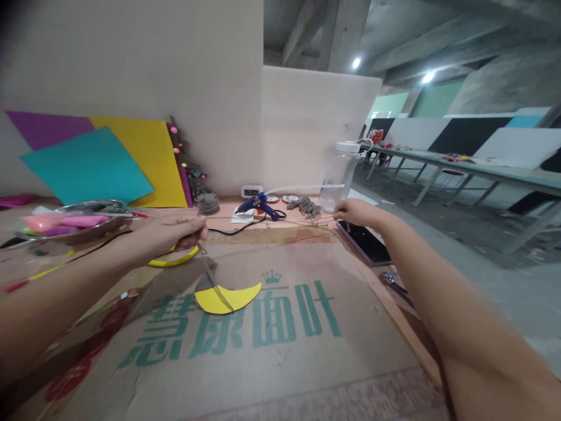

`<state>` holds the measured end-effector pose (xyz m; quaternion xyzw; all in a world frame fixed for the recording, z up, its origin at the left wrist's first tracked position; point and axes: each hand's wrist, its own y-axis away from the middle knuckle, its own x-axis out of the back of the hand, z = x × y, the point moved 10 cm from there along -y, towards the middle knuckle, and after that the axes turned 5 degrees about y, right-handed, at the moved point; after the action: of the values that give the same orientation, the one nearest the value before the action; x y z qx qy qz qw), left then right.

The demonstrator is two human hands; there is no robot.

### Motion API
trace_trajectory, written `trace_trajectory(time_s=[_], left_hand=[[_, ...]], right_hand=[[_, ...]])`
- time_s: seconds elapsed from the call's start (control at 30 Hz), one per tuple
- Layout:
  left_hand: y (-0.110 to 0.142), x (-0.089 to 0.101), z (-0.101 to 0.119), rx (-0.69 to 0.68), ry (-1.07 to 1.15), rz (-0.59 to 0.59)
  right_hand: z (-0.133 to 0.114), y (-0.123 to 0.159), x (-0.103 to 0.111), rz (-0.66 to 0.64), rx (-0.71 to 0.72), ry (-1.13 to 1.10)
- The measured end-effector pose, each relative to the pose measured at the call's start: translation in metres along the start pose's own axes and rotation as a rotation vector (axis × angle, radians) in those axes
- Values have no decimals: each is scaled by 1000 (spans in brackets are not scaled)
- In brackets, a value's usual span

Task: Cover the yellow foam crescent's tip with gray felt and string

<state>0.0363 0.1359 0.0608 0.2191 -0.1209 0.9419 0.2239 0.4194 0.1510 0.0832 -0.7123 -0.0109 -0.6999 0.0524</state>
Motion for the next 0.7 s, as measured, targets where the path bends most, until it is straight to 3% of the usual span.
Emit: trace_trajectory(time_s=[0.1, 0.2, 0.3, 0.37, 0.43, 0.5, 0.57, 0.63, 0.7], left_hand=[[12, -6, 9, -3, -58, -74], [24, -25, 43, -141, -34, -140], [31, -51, 80, -287, -71, -199], [32, -66, 99, -342, -112, -224], [32, -77, 117, -405, -169, -230], [35, -83, 131, -469, -184, -265], [33, -75, 129, -429, -273, -225], [30, -53, 112, -334, -431, -108], [33, -43, 87, -295, -539, -155]], right_hand=[[5, 4, 8, 62, -60, 50], [-21, 11, 21, 93, -37, 52], [-82, 23, 30, 83, 98, -57], [-137, 39, 37, 79, 288, -416], [-187, 59, 35, -17, 476, -728], [-220, 76, 31, -111, 586, -827], [-228, 83, 20, -197, 558, -681], [-216, 82, 17, -226, 490, -477], [-195, 76, 25, -206, 452, -371]])
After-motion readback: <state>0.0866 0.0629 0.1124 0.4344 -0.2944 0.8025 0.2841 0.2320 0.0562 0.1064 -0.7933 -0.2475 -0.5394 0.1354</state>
